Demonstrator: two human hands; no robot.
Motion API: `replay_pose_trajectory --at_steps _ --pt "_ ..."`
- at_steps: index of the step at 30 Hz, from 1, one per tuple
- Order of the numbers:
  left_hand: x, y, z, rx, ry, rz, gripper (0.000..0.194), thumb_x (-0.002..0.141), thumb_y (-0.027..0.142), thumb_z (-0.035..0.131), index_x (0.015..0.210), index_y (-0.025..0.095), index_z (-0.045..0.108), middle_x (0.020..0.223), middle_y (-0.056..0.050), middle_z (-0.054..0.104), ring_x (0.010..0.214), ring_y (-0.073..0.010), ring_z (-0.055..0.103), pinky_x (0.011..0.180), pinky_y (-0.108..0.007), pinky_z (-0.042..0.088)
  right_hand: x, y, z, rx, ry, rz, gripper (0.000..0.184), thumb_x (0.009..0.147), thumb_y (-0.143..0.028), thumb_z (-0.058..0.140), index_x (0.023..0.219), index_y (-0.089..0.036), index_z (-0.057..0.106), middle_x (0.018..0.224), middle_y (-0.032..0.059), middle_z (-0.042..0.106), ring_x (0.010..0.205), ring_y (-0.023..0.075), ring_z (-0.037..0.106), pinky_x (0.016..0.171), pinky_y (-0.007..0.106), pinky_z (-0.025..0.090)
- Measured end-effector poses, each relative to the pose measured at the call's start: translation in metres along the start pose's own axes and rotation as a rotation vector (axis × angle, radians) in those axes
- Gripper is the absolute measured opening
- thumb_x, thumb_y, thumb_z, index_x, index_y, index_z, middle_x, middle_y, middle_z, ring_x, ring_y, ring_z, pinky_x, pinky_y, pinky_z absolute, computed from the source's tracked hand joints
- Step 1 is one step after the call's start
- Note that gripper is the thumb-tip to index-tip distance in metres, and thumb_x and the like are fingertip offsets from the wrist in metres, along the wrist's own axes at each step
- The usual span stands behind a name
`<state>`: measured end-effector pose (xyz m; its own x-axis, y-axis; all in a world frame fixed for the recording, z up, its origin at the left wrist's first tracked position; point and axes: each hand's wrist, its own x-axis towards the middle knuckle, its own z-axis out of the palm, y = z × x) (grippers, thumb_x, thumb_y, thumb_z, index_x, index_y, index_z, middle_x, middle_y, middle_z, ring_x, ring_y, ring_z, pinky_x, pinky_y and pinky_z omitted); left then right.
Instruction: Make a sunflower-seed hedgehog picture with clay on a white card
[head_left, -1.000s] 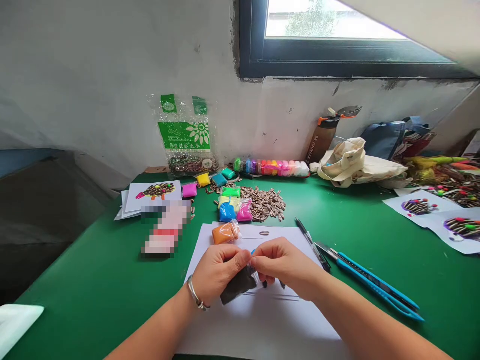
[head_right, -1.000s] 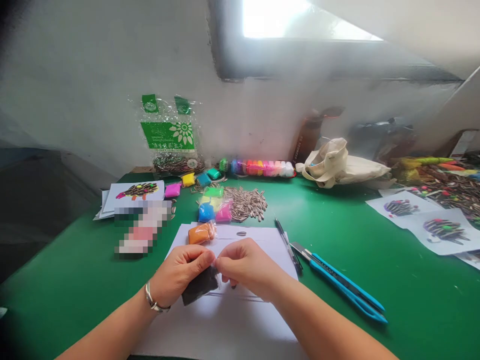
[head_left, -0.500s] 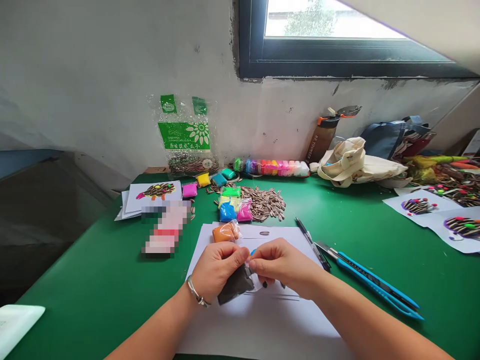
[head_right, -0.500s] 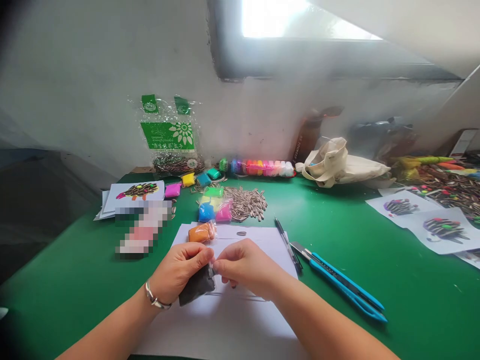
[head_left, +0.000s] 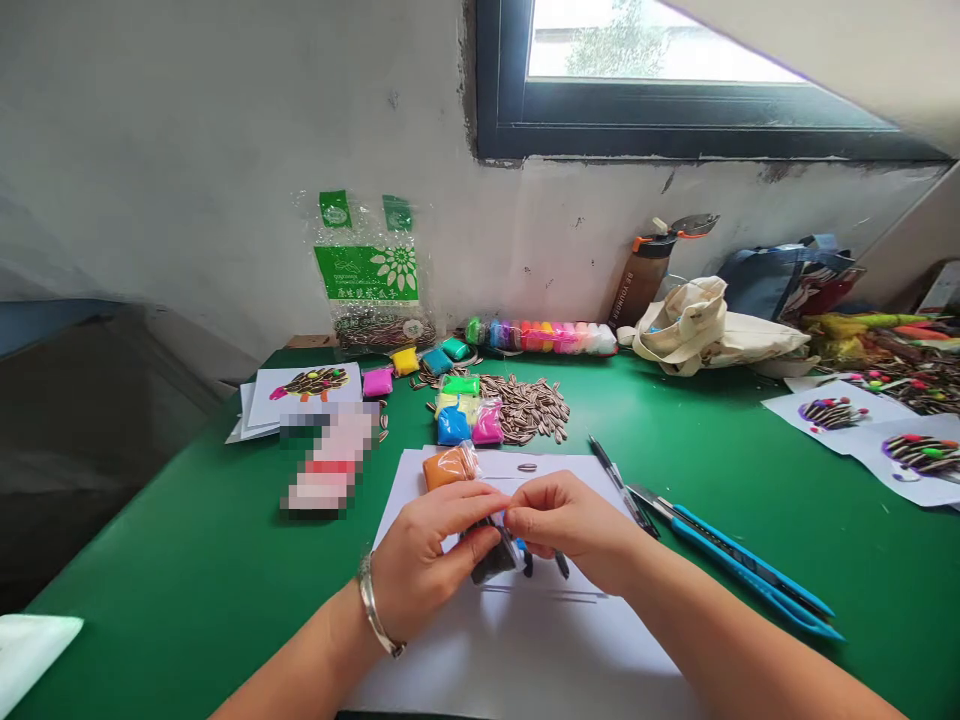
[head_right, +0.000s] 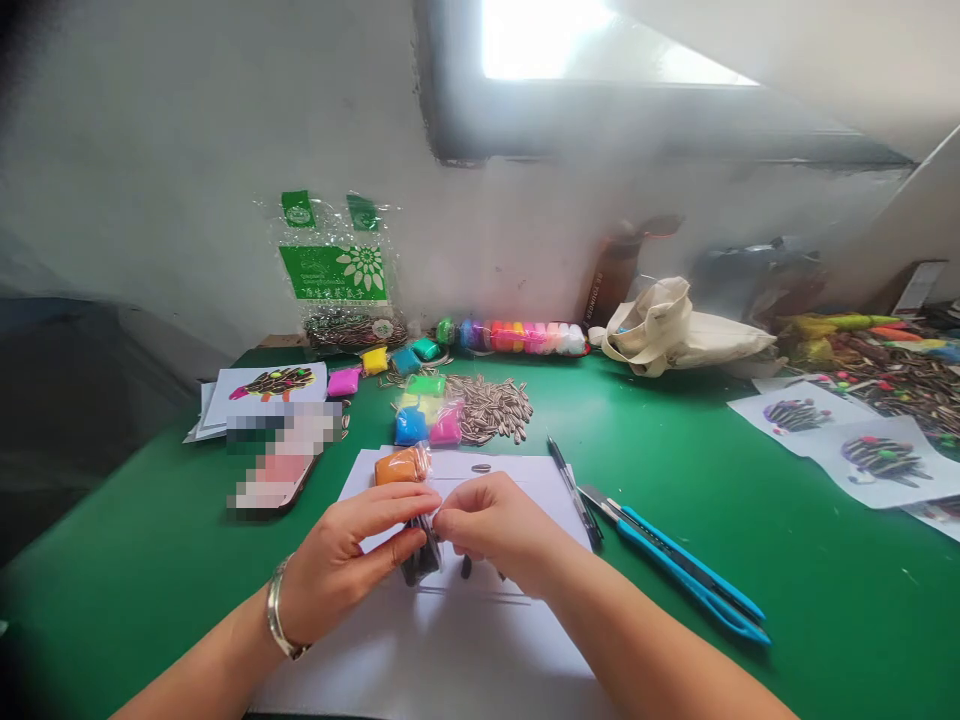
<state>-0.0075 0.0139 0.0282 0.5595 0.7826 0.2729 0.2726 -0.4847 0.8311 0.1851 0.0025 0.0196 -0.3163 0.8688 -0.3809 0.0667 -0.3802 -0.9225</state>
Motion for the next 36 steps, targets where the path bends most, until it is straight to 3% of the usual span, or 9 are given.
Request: replay_pose_trajectory --at_steps 2,6,13,21,25,36 --pt "-0.0016 -0.0015 0.0005 0.085 -0.004 0.1 0.027 0.085 0.013 0.057 0.108 0.022 0.067 0.111 -0.005 0.068 0.104 -0.0195 0.061 0.094 -0.031 0.048 0.0 0.0001 -0.001 -0.009 0.001 0.003 0.018 0.069 -0.03 0.062 0.059 -0.015 0.059 0.049 -0.0041 0.046 0.047 0.0064 0.036 0.045 0.021 0.025" --pt "-0.0035 -0.0047 0.0018 0.163 0.033 0.15 0.022 0.085 0.011 0.058 0.103 0.02 0.067 0.111 -0.006 0.068 0.103 -0.0187 0.062 0.094 -0.031 0.049 -0.0003 -0.0009 -0.0013 -0.032 -0.001 0.001 0.021 0.068 -0.032 0.062 0.057 -0.014 0.057 0.049 -0.0042 0.045 0.047 0.0062 0.035 0.046 0.021 0.025" --pt "-0.0024 -0.002 0.0005 0.158 -0.018 0.162 0.015 0.087 0.01 0.053 0.091 0.02 0.064 0.103 -0.005 0.068 0.093 -0.0165 0.064 0.086 -0.028 0.052 0.0025 0.0022 -0.0019 -0.098 0.028 -0.019 0.021 0.071 -0.032 0.061 0.06 -0.014 0.058 0.05 -0.0043 0.043 0.049 0.0066 0.036 0.047 0.02 0.027" --pt "0.0001 -0.0017 0.0005 0.144 -0.027 0.142 0.015 0.089 0.011 0.05 0.092 0.02 0.063 0.094 -0.003 0.069 0.085 -0.0145 0.064 0.08 -0.024 0.052 -0.0003 -0.002 -0.0061 0.053 -0.082 -0.062 0.035 0.075 -0.047 0.065 0.073 -0.011 0.068 0.058 0.0008 0.058 0.052 0.008 0.047 0.053 0.021 0.037" --pt "-0.0006 -0.0016 0.001 0.155 -0.02 0.16 0.016 0.09 0.01 0.05 0.093 0.02 0.063 0.094 -0.003 0.069 0.085 -0.0137 0.063 0.08 -0.022 0.05 -0.0023 -0.004 -0.006 -0.035 -0.08 -0.051 0.041 0.075 -0.052 0.064 0.068 -0.012 0.067 0.059 0.0012 0.058 0.052 0.0083 0.048 0.051 0.021 0.036" --pt "-0.0038 -0.0006 0.0032 0.174 -0.05 0.142 0.018 0.092 0.014 0.046 0.093 0.02 0.063 0.093 -0.004 0.068 0.084 -0.0153 0.063 0.079 -0.026 0.05 0.0005 0.0014 -0.004 -0.156 -0.051 -0.028 0.025 0.076 -0.038 0.061 0.069 -0.015 0.066 0.057 -0.001 0.055 0.053 0.0084 0.047 0.048 0.02 0.033"
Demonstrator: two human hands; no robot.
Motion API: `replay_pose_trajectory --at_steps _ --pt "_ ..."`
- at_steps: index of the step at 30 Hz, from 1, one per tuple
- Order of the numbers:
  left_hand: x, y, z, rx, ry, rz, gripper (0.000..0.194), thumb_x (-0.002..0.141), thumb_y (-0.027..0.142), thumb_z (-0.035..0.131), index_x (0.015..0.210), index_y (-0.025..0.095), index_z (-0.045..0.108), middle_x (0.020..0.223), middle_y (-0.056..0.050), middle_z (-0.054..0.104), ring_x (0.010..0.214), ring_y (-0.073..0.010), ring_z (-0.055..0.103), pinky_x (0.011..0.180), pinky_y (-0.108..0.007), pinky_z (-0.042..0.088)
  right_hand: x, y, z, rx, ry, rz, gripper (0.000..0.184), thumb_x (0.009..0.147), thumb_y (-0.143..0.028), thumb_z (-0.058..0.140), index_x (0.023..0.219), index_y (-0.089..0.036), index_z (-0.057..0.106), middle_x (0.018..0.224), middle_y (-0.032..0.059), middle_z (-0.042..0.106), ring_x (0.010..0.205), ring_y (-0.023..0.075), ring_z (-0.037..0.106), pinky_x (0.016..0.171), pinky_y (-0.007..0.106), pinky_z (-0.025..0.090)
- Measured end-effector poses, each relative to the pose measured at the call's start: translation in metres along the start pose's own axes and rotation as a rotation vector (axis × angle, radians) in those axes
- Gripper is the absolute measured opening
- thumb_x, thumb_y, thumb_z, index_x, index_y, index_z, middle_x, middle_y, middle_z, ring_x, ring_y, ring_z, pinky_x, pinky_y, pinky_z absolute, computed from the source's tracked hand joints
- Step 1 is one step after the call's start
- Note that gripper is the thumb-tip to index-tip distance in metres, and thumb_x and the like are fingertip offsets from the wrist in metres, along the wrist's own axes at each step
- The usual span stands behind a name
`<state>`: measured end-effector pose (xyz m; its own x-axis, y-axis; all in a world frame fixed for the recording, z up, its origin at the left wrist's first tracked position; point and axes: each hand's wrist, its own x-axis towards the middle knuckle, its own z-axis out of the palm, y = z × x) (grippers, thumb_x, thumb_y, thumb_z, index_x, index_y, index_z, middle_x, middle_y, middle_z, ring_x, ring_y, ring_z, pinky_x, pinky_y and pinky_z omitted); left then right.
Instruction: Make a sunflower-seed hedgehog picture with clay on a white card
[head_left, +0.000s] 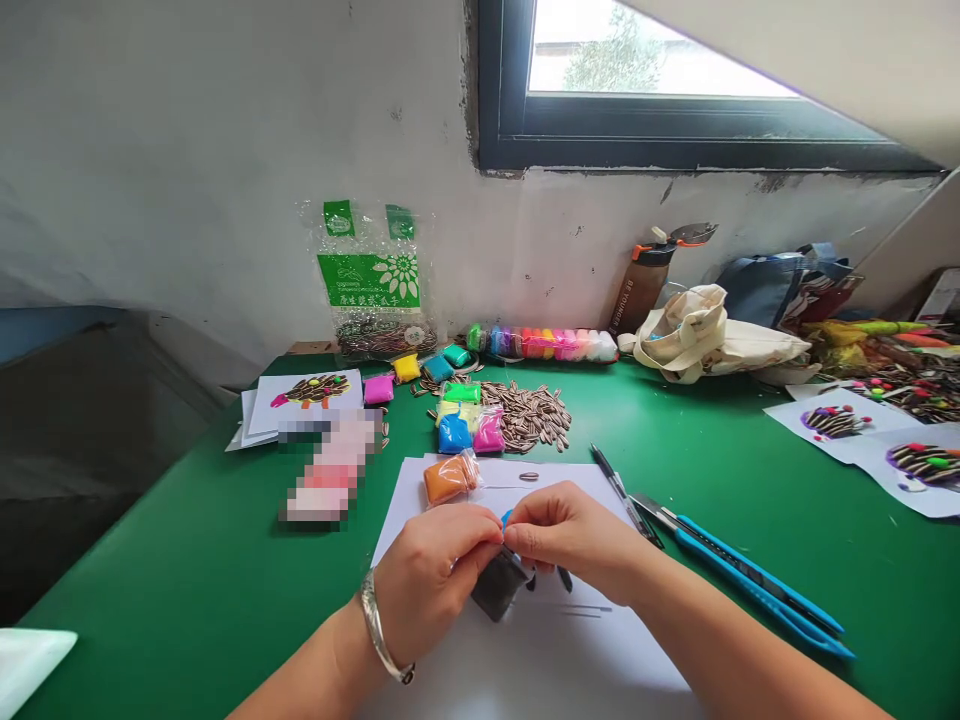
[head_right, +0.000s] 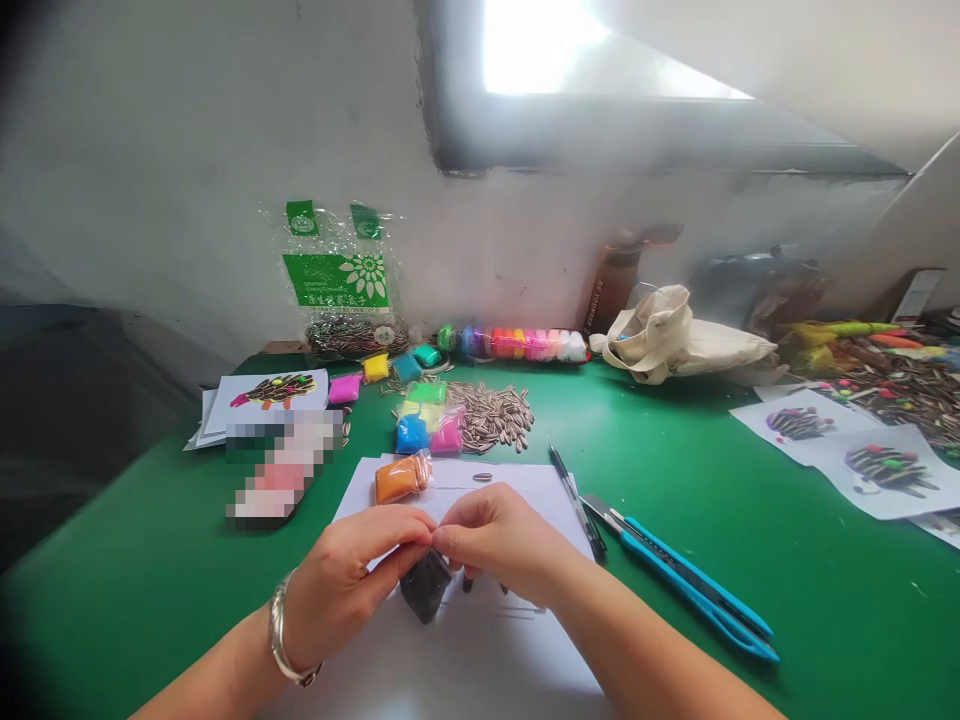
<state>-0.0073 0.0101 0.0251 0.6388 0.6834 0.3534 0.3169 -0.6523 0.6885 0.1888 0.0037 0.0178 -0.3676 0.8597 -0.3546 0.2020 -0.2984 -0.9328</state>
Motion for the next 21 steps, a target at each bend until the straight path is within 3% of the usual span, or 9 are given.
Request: replay_pose_trajectory --at_steps 6,11,17,21 --pt "-0.0005 -0.0007 0.0021 0.042 -0.028 0.013 0.018 0.092 0.013 0.045 0.089 0.019 0.062 0.088 -0.004 0.067 0.079 -0.0145 0.061 0.074 -0.024 0.049 -0.0002 0.002 0.0024 -0.111 0.027 -0.02 0.019 0.075 -0.03 0.057 0.065 -0.014 0.062 0.052 -0.0042 0.046 0.049 0.0065 0.036 0.045 0.019 0.026" --pt "-0.0009 -0.0005 0.005 0.115 -0.033 0.037 0.019 0.093 0.014 0.043 0.087 0.018 0.061 0.084 -0.004 0.067 0.077 -0.015 0.061 0.072 -0.024 0.048 -0.0036 0.0021 0.0068 -0.271 0.068 -0.105 0.017 0.075 -0.025 0.055 0.063 -0.015 0.061 0.054 -0.0046 0.045 0.052 0.0069 0.035 0.046 0.019 0.024" --pt "-0.0004 0.0005 0.0024 0.086 0.031 -0.005 0.017 0.092 0.013 0.045 0.087 0.02 0.06 0.084 -0.001 0.066 0.076 -0.0132 0.061 0.072 -0.022 0.048 -0.0014 0.0005 -0.0001 -0.046 -0.027 -0.042 0.022 0.076 -0.035 0.059 0.07 -0.015 0.065 0.058 -0.0021 0.052 0.054 0.009 0.046 0.049 0.02 0.033" --pt "-0.0006 0.0014 0.0029 0.101 0.034 0.014 0.018 0.092 0.012 0.044 0.089 0.02 0.06 0.085 -0.002 0.066 0.077 -0.0138 0.061 0.073 -0.024 0.048 -0.0023 0.0001 -0.0001 -0.092 -0.045 -0.064 0.018 0.077 -0.028 0.055 0.071 -0.014 0.066 0.057 -0.0022 0.051 0.054 0.0085 0.045 0.05 0.02 0.033"
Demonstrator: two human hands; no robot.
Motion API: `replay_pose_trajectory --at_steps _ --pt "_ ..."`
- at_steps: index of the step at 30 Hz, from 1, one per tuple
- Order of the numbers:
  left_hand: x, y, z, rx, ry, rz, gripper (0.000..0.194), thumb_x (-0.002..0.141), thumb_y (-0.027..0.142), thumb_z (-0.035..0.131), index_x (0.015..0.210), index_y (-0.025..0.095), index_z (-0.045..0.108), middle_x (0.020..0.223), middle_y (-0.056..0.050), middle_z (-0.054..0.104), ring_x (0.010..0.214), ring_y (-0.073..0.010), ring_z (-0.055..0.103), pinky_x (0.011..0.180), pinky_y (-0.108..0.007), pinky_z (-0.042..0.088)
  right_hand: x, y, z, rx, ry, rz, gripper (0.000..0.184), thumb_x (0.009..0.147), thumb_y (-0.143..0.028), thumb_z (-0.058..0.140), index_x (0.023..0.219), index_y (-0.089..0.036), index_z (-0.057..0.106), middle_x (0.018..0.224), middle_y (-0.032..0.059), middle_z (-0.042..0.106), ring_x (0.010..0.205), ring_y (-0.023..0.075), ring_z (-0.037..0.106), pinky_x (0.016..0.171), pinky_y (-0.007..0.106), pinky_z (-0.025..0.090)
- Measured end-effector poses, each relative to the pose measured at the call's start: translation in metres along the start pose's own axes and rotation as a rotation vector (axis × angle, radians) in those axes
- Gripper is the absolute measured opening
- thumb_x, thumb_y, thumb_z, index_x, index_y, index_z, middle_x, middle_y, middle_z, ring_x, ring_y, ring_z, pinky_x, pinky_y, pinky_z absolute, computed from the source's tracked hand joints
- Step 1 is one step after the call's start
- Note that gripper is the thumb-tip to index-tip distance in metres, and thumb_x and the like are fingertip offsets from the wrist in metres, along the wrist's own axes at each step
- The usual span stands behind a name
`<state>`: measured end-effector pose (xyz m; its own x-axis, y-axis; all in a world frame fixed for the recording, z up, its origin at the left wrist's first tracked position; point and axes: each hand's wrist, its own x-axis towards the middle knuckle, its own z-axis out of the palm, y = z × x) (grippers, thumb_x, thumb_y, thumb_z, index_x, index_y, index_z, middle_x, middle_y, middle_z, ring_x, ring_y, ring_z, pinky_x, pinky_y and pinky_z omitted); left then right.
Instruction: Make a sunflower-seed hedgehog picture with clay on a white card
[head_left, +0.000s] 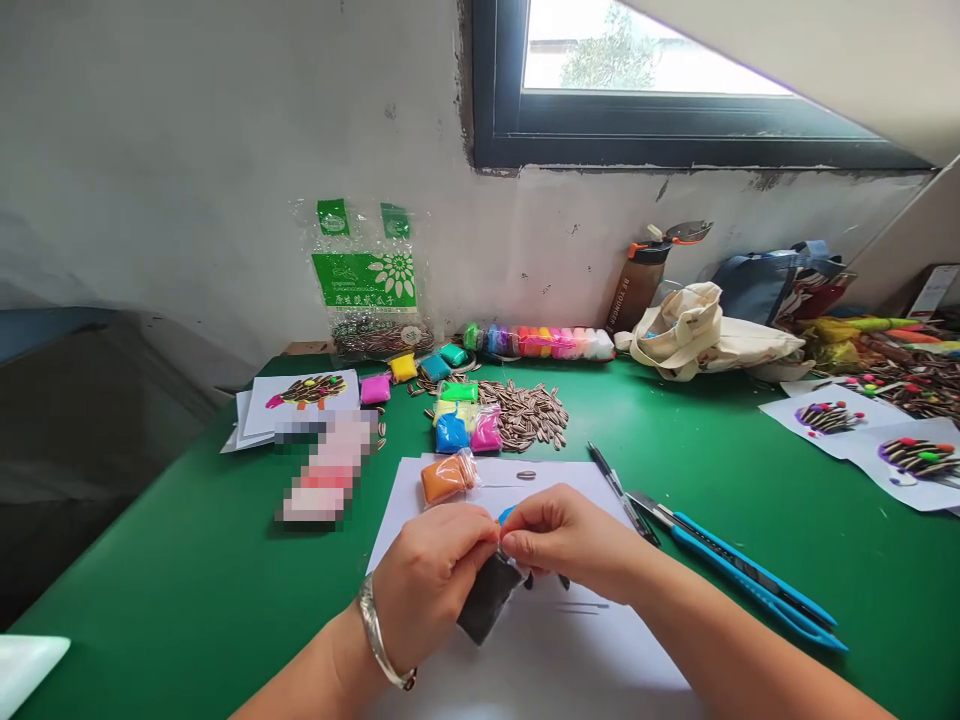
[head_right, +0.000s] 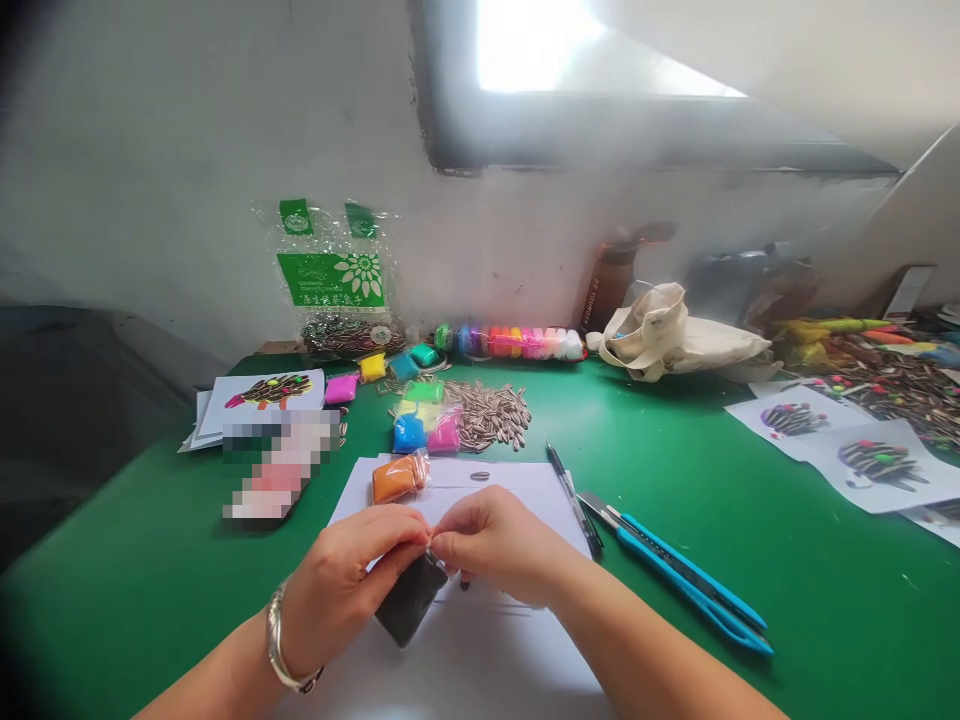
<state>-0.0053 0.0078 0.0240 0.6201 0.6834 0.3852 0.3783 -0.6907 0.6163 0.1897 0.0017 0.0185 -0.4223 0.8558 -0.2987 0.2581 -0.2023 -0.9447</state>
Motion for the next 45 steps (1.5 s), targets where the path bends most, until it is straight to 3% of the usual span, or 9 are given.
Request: replay_pose_trajectory --at_steps 6,14,18,26,33,37,42,45 --pt "0.0 0.002 0.006 0.073 0.01 0.074 0.02 0.091 0.01 0.041 0.087 0.018 0.06 0.083 -0.004 0.065 0.077 -0.0158 0.061 0.071 -0.026 0.05 0.0 0.003 0.006 -0.17 0.086 -0.031 0.017 0.076 -0.021 0.053 0.065 -0.014 0.064 0.054 -0.004 0.046 0.053 0.0075 0.036 0.047 0.02 0.027" --pt "0.002 -0.008 -0.005 0.048 0.182 0.004 0.014 0.09 0.011 0.049 0.089 0.02 0.061 0.086 -0.002 0.068 0.079 -0.0138 0.063 0.076 -0.023 0.051 0.005 0.002 -0.002 0.348 0.082 -0.072 0.015 0.073 -0.027 0.066 0.075 -0.012 0.069 0.064 0.0019 0.06 0.057 0.0105 0.051 0.058 0.024 0.04" --pt "0.003 -0.016 -0.006 0.061 0.244 -0.007 0.013 0.088 0.012 0.053 0.091 0.02 0.062 0.09 -0.001 0.069 0.083 -0.0137 0.065 0.078 -0.022 0.051 0.007 0.003 -0.005 0.492 0.071 -0.052 0.021 0.072 -0.03 0.072 0.08 -0.011 0.07 0.069 0.0055 0.065 0.06 0.0123 0.057 0.061 0.027 0.043" --pt "0.001 -0.027 -0.011 0.141 0.326 -0.003 0.013 0.087 0.013 0.055 0.092 0.021 0.064 0.089 0.0 0.07 0.082 -0.0127 0.065 0.078 -0.021 0.051 0.01 0.002 -0.006 0.56 0.127 -0.035 0.024 0.074 -0.035 0.072 0.072 -0.013 0.062 0.06 -0.0005 0.057 0.052 0.0071 0.048 0.052 0.021 0.035" --pt "0.0 -0.044 -0.022 0.291 0.422 -0.163 0.011 0.087 0.022 0.056 0.086 0.021 0.066 0.083 0.001 0.071 0.076 -0.014 0.066 0.071 -0.023 0.052 0.009 -0.001 -0.004 0.541 0.126 -0.066 0.031 0.081 -0.039 0.064 0.065 -0.015 0.053 0.058 -0.0028 0.049 0.051 0.0058 0.043 0.049 0.02 0.027" --pt "0.0 -0.058 -0.025 0.391 0.447 -0.213 0.015 0.087 0.026 0.054 0.085 0.021 0.068 0.083 0.0 0.072 0.077 -0.0172 0.067 0.071 -0.027 0.054 0.007 -0.001 -0.003 0.528 0.112 -0.047 0.027 0.08 -0.036 0.066 0.068 -0.014 0.057 0.062 0.0007 0.057 0.052 0.0068 0.046 0.05 0.02 0.031" --pt "0.003 -0.06 -0.025 0.547 0.494 -0.083 0.024 0.089 0.024 0.05 0.102 0.014 0.067 0.107 -0.013 0.068 0.103 -0.0264 0.062 0.091 -0.041 0.05 0.009 0.001 -0.005 0.557 0.133 -0.048 0.021 0.077 -0.031 0.069 0.072 -0.012 0.061 0.064 0.003 0.061 0.052 0.0078 0.048 0.053 0.022 0.035" --pt "0.003 -0.043 -0.021 0.488 0.498 0.04 0.023 0.087 0.018 0.054 0.107 0.015 0.065 0.113 -0.012 0.065 0.108 -0.0242 0.06 0.097 -0.04 0.047 0.012 0.002 -0.006 0.562 0.166 -0.059 0.018 0.074 -0.028 0.071 0.073 -0.012 0.063 0.062 0.0013 0.059 0.053 0.0073 0.047 0.052 0.021 0.033"
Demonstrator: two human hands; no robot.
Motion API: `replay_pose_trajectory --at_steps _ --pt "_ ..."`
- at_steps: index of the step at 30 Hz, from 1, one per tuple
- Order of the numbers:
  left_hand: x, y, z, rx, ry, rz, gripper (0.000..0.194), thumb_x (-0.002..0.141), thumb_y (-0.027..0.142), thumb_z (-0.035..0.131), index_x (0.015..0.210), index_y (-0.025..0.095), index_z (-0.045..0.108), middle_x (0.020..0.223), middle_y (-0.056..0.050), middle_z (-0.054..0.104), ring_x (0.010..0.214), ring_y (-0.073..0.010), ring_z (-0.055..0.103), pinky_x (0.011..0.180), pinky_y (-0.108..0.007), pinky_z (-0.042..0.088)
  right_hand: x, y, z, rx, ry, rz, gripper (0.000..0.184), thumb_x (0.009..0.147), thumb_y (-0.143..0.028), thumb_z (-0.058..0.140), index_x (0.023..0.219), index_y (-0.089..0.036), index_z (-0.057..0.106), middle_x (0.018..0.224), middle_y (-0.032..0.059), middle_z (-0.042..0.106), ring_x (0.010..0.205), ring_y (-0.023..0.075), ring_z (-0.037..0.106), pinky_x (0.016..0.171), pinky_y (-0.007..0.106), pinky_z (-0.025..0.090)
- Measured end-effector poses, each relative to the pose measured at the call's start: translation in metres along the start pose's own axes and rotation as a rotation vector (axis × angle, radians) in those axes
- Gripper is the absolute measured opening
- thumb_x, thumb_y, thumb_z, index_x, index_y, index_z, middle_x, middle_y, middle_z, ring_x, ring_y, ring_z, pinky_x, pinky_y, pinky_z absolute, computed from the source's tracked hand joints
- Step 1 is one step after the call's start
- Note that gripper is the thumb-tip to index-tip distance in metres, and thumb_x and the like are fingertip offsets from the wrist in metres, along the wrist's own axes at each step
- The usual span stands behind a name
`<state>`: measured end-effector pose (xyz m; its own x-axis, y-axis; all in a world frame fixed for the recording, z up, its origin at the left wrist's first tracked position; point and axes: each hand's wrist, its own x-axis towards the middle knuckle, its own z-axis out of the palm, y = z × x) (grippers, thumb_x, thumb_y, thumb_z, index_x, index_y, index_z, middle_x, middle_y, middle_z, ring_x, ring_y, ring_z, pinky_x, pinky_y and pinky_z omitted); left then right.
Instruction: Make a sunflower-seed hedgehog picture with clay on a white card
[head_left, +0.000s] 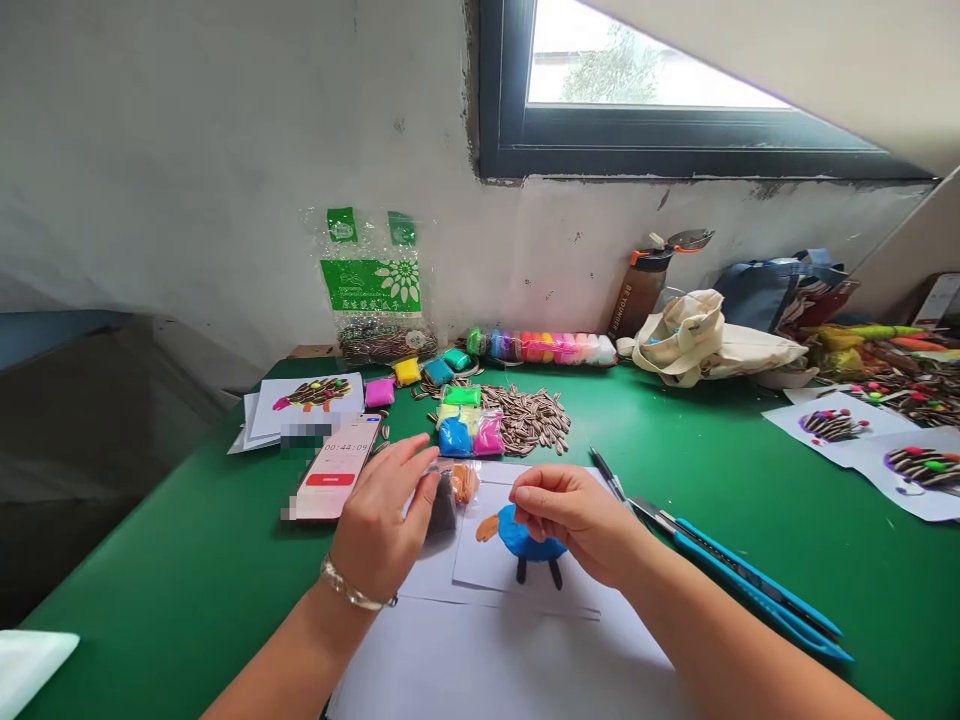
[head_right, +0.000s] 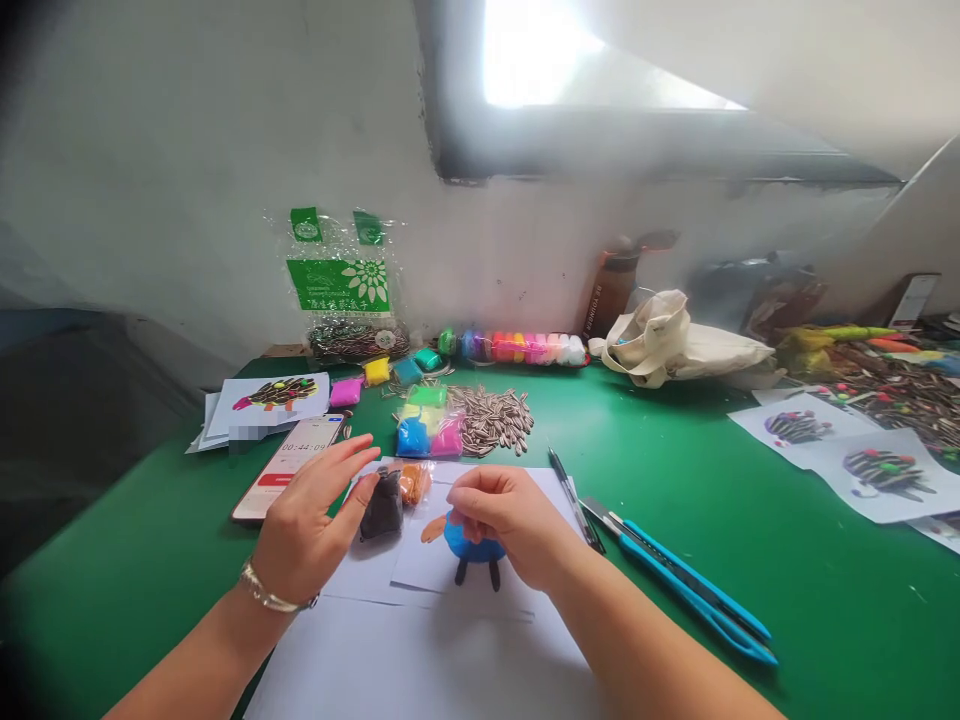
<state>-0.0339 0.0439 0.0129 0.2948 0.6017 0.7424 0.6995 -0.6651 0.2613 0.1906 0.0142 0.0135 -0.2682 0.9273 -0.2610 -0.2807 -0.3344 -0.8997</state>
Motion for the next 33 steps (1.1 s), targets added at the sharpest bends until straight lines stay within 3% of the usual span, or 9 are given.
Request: replay_pose_trajectory --at_steps 7,13,20,28,33 --pt "-0.01 0.037 0.003 -0.336 -0.241 -0.051 0.021 0.087 0.016 0.055 0.105 0.02 0.064 0.098 -0.005 0.072 0.091 -0.0173 0.067 0.083 -0.026 0.054 -0.002 -0.001 0.001 0.02 0.032 0.005 0.019 0.07 -0.027 0.074 0.079 -0.012 0.067 0.067 0.003 0.063 0.056 0.0088 0.052 0.056 0.022 0.038" --pt "-0.008 0.035 0.003 -0.403 -0.259 -0.145 0.018 0.088 0.017 0.054 0.101 0.021 0.066 0.096 -0.003 0.072 0.088 -0.0161 0.067 0.081 -0.024 0.054 -0.002 -0.002 0.0 0.139 -0.018 0.051 0.025 0.067 -0.027 0.078 0.086 -0.013 0.07 0.078 0.0065 0.069 0.065 0.0124 0.062 0.067 0.027 0.048" --pt "-0.007 0.033 0.004 -0.42 -0.282 -0.167 0.017 0.087 0.017 0.054 0.099 0.021 0.067 0.093 -0.002 0.072 0.085 -0.015 0.067 0.077 -0.022 0.054 -0.004 -0.006 0.0 0.206 -0.066 0.091 0.029 0.067 -0.025 0.079 0.092 -0.012 0.07 0.082 0.0077 0.07 0.071 0.0142 0.066 0.077 0.031 0.05" --pt "-0.006 0.034 0.005 -0.408 -0.301 -0.166 0.015 0.088 0.018 0.053 0.093 0.022 0.067 0.088 -0.001 0.072 0.079 -0.015 0.067 0.073 -0.022 0.053 0.0 0.0 -0.004 0.192 -0.007 -0.001 0.021 0.069 -0.031 0.078 0.073 -0.014 0.066 0.063 0.0004 0.062 0.053 0.0064 0.052 0.052 0.019 0.04" --pt "-0.006 0.037 0.004 -0.414 -0.36 -0.128 0.017 0.09 0.019 0.05 0.091 0.022 0.066 0.087 -0.002 0.072 0.077 -0.0151 0.067 0.072 -0.024 0.053 0.001 0.0 -0.003 0.172 0.028 0.021 0.025 0.066 -0.028 0.08 0.082 -0.014 0.068 0.074 0.0038 0.067 0.06 0.0091 0.059 0.061 0.022 0.046"
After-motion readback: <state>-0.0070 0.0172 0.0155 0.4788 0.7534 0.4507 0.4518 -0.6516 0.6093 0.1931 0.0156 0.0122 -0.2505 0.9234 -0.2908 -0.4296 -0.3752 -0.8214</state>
